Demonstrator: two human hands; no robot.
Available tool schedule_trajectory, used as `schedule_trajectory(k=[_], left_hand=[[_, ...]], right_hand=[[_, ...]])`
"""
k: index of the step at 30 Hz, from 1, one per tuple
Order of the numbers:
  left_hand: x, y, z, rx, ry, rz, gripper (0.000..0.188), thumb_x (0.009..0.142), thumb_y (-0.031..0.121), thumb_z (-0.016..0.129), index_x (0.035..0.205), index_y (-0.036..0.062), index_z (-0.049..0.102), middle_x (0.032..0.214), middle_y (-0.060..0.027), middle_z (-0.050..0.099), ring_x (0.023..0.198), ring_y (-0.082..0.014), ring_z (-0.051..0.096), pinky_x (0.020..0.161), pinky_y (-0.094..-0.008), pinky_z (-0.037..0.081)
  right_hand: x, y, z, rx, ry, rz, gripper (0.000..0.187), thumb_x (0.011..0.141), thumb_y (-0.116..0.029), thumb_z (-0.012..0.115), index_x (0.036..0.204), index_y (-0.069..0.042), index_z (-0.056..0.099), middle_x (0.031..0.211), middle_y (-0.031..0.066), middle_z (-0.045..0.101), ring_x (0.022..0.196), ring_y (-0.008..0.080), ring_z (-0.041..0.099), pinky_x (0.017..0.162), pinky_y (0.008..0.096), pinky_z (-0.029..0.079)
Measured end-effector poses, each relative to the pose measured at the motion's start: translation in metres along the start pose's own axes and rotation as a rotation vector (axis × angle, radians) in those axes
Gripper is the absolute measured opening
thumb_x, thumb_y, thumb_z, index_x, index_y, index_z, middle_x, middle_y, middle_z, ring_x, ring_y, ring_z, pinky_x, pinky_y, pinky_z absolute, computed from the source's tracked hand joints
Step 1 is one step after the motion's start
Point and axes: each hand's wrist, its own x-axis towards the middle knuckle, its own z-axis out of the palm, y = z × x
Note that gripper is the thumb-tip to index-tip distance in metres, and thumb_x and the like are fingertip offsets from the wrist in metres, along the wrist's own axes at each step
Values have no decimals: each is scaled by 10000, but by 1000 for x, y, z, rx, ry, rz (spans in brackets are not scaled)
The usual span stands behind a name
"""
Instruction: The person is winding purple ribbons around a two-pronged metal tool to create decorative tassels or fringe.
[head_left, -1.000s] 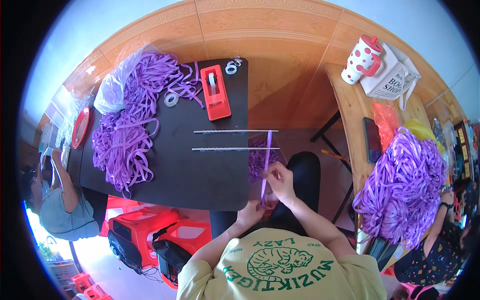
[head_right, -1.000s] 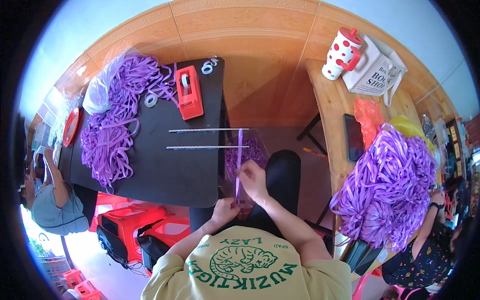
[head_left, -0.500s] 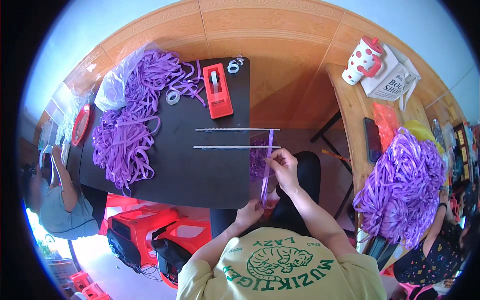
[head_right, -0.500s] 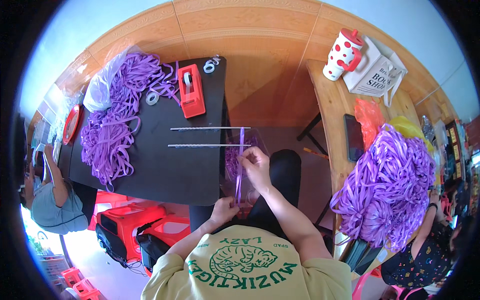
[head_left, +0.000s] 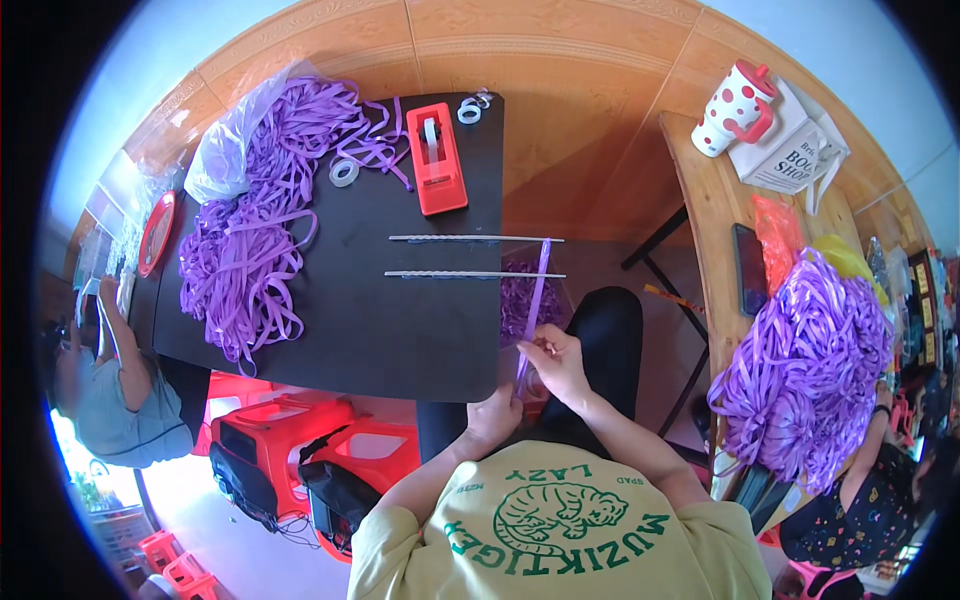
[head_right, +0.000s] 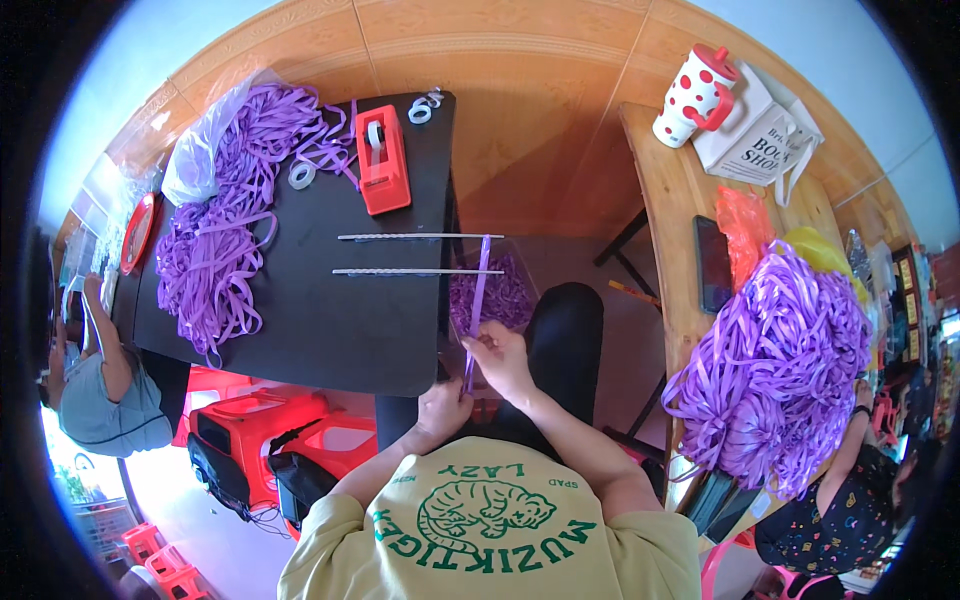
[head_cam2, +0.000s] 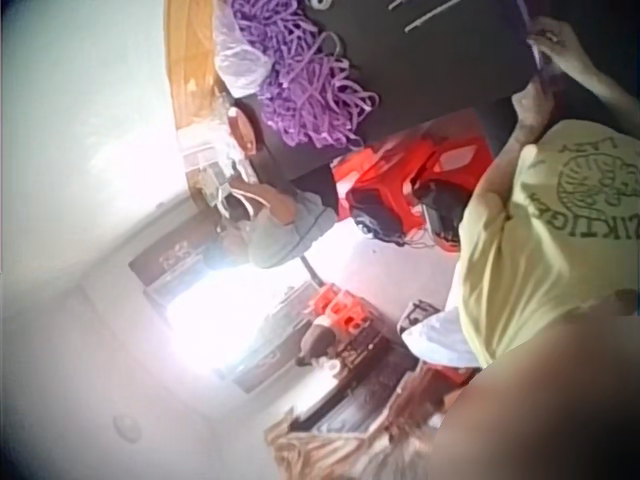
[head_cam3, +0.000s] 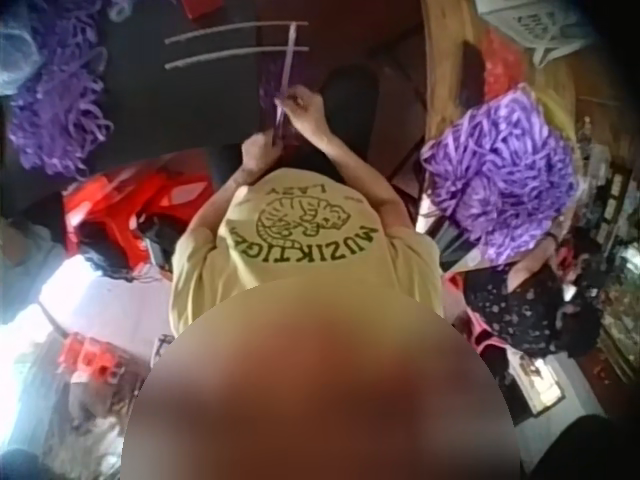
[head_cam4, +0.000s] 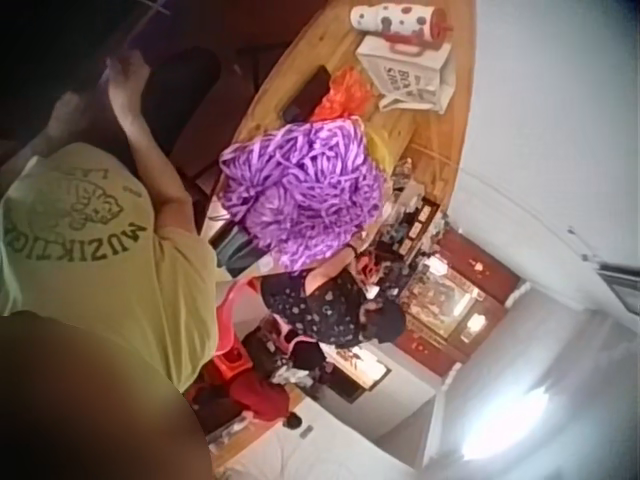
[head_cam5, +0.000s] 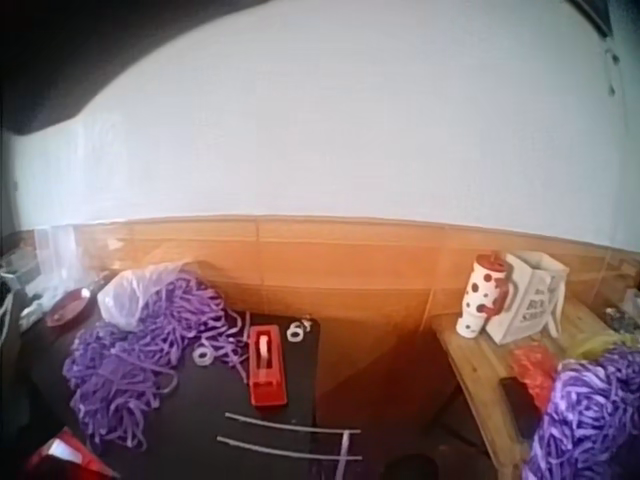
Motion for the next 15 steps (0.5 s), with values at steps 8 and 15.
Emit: schedule_trajectory(k=[8,15], left_hand=[[-1,10,-8,49,-17,48,151,715,139,609,781,13,558,641,-205,602,619,-369,621,581,-458,497],[-7,-17,-11,-278,-69,-50,305,812,202,677,1021,-3,591,771,-82,633,615,-179,599,564,-317,471]], right_hand=[[-2,13,-4,-119,-8,-11,96,834,-65,656,823,20,616,680,27,608,614,64,555,540,219,418],[-3,14,-16,33,-60,46,57,862,-44,626,860,13,627,714,16,621,645,28,542,561,167,390]])
